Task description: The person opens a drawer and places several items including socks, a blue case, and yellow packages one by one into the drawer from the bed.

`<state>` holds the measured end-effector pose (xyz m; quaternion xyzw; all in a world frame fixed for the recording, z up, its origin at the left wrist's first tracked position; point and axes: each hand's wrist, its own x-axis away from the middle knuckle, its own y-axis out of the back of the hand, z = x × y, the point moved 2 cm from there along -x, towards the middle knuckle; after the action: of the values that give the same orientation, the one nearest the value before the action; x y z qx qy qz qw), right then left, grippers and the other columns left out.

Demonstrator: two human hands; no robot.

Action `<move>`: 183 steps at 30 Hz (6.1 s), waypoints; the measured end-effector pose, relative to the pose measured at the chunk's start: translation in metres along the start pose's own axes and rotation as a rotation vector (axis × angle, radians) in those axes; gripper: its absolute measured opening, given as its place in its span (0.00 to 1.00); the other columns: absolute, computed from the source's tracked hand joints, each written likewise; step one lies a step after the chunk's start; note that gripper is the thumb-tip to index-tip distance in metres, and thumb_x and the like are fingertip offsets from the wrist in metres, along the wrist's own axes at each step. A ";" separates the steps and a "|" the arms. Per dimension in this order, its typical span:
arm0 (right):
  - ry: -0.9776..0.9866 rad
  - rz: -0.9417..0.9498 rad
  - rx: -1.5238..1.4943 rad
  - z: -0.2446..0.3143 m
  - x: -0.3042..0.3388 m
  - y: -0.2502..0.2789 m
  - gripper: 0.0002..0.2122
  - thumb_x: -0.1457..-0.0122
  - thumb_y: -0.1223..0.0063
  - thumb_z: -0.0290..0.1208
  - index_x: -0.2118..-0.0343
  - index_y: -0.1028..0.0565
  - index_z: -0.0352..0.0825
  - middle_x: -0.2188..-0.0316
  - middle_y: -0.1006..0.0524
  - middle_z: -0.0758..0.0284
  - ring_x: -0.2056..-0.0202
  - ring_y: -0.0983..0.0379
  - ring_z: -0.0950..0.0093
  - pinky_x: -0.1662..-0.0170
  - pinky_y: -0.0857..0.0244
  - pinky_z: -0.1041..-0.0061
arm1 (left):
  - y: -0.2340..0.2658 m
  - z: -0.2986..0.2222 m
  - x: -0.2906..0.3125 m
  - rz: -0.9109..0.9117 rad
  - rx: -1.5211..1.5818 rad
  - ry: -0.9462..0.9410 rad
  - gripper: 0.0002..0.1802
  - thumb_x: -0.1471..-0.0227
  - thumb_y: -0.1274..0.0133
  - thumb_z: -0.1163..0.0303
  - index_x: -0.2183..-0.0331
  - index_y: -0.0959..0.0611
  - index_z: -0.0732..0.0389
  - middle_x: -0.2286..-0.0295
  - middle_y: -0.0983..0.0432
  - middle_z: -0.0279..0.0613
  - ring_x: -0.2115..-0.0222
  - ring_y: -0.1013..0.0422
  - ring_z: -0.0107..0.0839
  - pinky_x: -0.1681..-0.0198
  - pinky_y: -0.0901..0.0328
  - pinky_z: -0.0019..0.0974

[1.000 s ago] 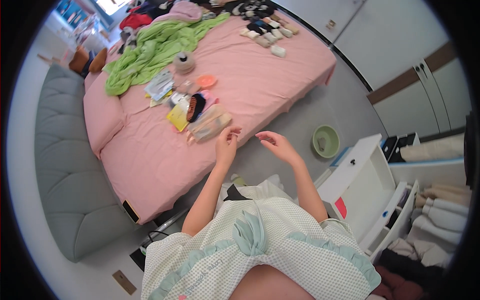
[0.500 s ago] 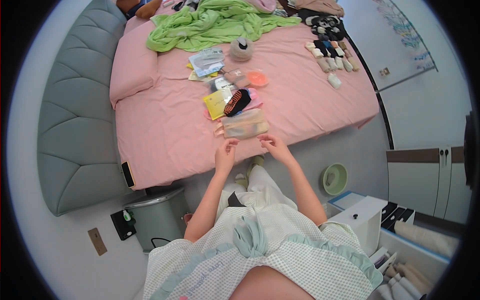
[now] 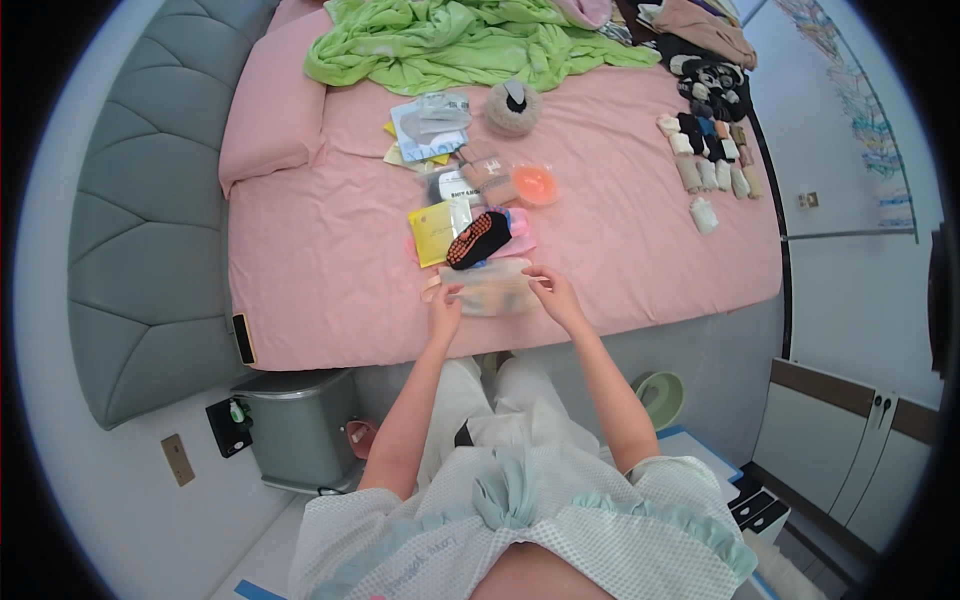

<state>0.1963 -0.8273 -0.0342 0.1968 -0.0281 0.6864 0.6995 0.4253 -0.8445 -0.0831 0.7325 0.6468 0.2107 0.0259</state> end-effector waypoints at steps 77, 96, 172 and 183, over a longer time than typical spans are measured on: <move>-0.274 0.057 -0.505 -0.056 -0.094 0.023 0.10 0.49 0.50 0.30 0.63 0.31 0.37 0.79 0.31 0.75 0.75 0.36 0.87 0.74 0.41 0.87 | -0.008 -0.001 -0.087 0.538 0.425 0.661 0.16 0.58 0.48 0.72 0.63 0.26 0.65 0.68 0.27 0.37 0.67 0.31 0.24 0.65 0.34 0.28; -0.280 -0.153 -0.764 0.041 0.061 0.030 0.07 0.54 0.45 0.30 0.72 0.30 0.38 0.73 0.29 0.74 0.70 0.33 0.84 0.66 0.37 0.82 | 0.010 -0.129 -0.041 0.921 0.709 0.535 0.20 0.62 0.49 0.80 0.61 0.30 0.63 0.65 0.29 0.40 0.64 0.32 0.28 0.60 0.35 0.32; -0.554 -1.463 -0.297 -0.235 0.783 -0.038 0.14 0.58 0.48 0.24 0.63 0.28 0.37 0.68 0.26 0.64 0.65 0.31 0.72 0.60 0.39 0.77 | -0.328 -0.048 0.608 1.755 -1.099 -1.289 0.09 0.66 0.49 0.77 0.74 0.24 0.56 0.72 0.28 0.44 0.67 0.31 0.43 0.65 0.36 0.40; -0.821 -1.362 -0.180 -0.219 0.777 -0.039 0.16 0.57 0.48 0.22 0.62 0.29 0.39 0.65 0.27 0.63 0.62 0.32 0.69 0.58 0.38 0.74 | -0.325 -0.030 0.613 1.597 -1.402 -1.477 0.10 0.63 0.50 0.74 0.71 0.23 0.56 0.70 0.28 0.45 0.67 0.30 0.41 0.66 0.35 0.38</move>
<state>0.2272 -0.0202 -0.0049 0.3504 -0.2123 -0.0235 0.9119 0.1566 -0.2108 0.0117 0.6862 -0.3823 0.0080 0.6188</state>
